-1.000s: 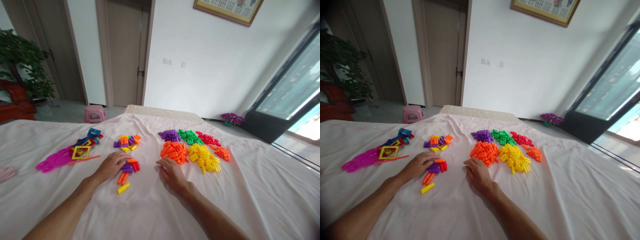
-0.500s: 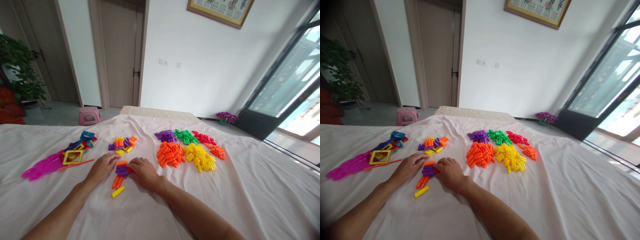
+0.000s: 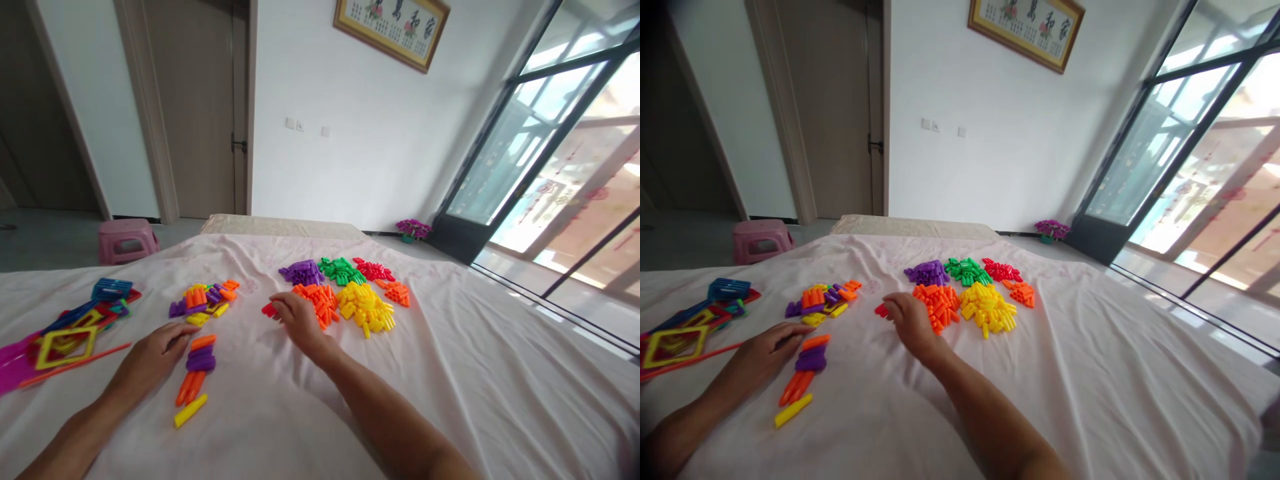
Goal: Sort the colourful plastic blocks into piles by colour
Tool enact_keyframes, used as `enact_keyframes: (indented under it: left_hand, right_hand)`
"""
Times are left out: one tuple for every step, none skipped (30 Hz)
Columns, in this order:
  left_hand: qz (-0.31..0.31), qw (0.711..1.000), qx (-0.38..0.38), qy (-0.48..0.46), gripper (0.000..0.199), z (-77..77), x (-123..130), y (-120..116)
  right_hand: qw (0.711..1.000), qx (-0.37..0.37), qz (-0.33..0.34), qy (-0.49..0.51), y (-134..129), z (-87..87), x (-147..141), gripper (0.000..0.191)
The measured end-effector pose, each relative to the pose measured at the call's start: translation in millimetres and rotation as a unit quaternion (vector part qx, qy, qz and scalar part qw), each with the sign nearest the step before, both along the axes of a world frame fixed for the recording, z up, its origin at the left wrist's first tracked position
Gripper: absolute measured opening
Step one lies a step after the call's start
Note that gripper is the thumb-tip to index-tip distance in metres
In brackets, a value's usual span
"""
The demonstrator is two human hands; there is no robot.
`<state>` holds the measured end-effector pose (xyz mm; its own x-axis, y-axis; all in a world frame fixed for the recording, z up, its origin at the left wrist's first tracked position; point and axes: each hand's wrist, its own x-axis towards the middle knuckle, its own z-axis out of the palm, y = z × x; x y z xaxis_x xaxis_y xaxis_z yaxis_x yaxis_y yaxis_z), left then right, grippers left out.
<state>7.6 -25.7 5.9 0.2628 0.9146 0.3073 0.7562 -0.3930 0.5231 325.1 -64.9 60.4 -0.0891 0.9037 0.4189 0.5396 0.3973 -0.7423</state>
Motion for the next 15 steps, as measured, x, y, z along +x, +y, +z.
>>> enact_keyframes:
  left_hand:
    - [0.002, 1.0, 0.001, 0.001, 0.035, -2.2, -1, 1]
    - [0.003, 1.0, 0.001, 0.001, 0.034, -4.6, -1, 3]
    - [0.004, 1.0, 0.001, 0.001, 0.033, -7.3, -2, 4]
    - [0.005, 1.0, 0.001, 0.0, 0.033, -10.0, -3, 6]
    - [0.005, 1.0, 0.001, -0.002, 0.032, -12.7, -4, 8]
    - [0.005, 1.0, 0.0, -0.003, 0.032, -15.2, -5, 9]
    - [0.004, 1.0, 0.0, -0.005, 0.032, -17.4, -6, 11]
    - [0.003, 1.0, 0.0, -0.007, 0.032, -19.5, -8, 12]
    - [0.002, 1.0, 0.001, -0.009, 0.032, -21.5, -8, 13]
    - [0.001, 1.0, 0.002, -0.013, 0.032, -23.4, -9, 14]
    - [0.001, 1.0, 0.003, -0.018, 0.031, -25.2, -9, 15]
    - [0.001, 1.0, 0.005, -0.024, 0.031, -27.2, -10, 16]
    - [0.001, 1.0, 0.007, -0.03, 0.03, -29.2, -9, 17]
    - [0.009, 0.999, 0.011, -0.037, 0.029, -31.4, -9, 18]
    - [0.021, 0.999, 0.017, -0.043, 0.028, -33.7, -9, 19]
  right_hand:
    - [0.999, 0.006, -0.03, 0.035, 6, 3.7, 20, 0.028]
    - [0.996, 0.014, -0.065, 0.062, 11, 7.5, 42, 0.029]
    - [0.993, 0.02, -0.093, 0.07, 17, 11.5, 67, 0.03]
    - [0.989, 0.023, -0.127, 0.077, 22, 15.4, 94, 0.032]
    - [0.984, 0.021, -0.159, 0.072, 26, 19.3, 121, 0.034]
    - [0.979, 0.017, -0.196, 0.058, 29, 23.1, 149, 0.037]
    - [0.97, 0.011, -0.238, 0.034, 32, 26.7, 176, 0.039]
    - [0.957, -0.001, -0.288, -0.001, 33, 30.1, 203, 0.04]
    - [0.937, -0.016, -0.344, -0.05, 33, 33.3, 228, 0.04]
    - [0.925, -0.024, -0.374, -0.066, 33, 36.3, 252, 0.04]
    - [0.914, -0.029, -0.398, -0.077, 33, 39.1, 273, 0.041]
    - [0.901, -0.035, -0.423, -0.089, 32, 41.5, 293, 0.042]
    - [0.89, -0.042, -0.444, -0.099, 32, 43.5, 311, 0.042]
    - [0.878, -0.05, -0.464, -0.111, 32, 44.9, 328, 0.041]
    - [0.866, -0.06, -0.481, -0.123, 32, 45.8, 342, 0.039]
